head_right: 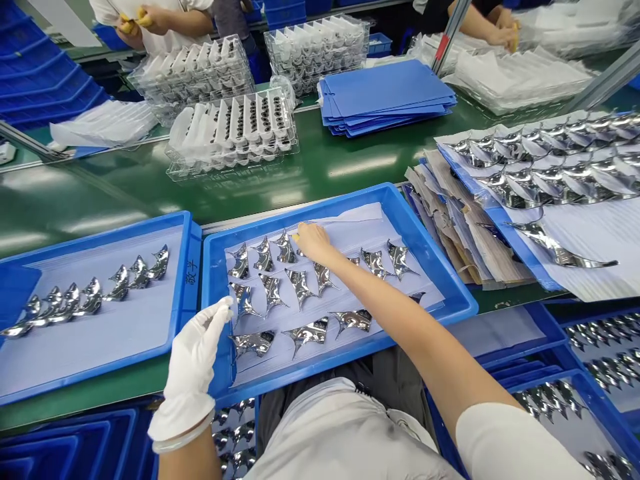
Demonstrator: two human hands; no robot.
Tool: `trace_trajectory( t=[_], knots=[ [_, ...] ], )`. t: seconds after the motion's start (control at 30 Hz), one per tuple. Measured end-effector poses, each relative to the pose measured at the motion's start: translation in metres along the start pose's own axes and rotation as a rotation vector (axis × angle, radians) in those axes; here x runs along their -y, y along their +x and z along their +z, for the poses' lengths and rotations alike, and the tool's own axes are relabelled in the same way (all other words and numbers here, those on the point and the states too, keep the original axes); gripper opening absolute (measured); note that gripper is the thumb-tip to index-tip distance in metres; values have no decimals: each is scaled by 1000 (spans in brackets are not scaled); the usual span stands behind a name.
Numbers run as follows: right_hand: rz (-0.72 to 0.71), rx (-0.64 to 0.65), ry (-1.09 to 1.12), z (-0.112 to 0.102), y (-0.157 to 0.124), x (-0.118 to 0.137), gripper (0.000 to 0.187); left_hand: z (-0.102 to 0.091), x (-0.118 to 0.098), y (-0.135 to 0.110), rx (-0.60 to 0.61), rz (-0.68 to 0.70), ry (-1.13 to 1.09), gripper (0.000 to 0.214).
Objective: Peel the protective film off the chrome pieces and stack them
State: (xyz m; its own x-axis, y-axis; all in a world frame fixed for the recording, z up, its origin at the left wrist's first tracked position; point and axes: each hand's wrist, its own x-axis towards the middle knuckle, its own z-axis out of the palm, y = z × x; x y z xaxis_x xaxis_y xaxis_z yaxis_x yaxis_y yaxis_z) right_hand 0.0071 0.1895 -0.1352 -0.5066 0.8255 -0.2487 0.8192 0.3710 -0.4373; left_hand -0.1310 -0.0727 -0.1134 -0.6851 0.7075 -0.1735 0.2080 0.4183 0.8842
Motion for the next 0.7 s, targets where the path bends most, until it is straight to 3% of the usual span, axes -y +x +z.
trace_trajectory(
  t=[0.17, 0.43, 0.6, 0.7],
  knots=[
    [-126, 2, 123, -2, -51, -19, 23, -4, 16, 23, -11, 62, 159, 34],
    [-251, 55, 302, 6, -121, -48, 19, 28, 24, 36, -3, 129, 208, 32],
    [-235, 8, 370, 11, -147, -57, 17, 10, -3, 34, 79, 105, 175, 22],
    [-303, -106, 395, 13, -160, -50, 18, -6, -29, 19, 159, 80, 124, 24]
  ],
)
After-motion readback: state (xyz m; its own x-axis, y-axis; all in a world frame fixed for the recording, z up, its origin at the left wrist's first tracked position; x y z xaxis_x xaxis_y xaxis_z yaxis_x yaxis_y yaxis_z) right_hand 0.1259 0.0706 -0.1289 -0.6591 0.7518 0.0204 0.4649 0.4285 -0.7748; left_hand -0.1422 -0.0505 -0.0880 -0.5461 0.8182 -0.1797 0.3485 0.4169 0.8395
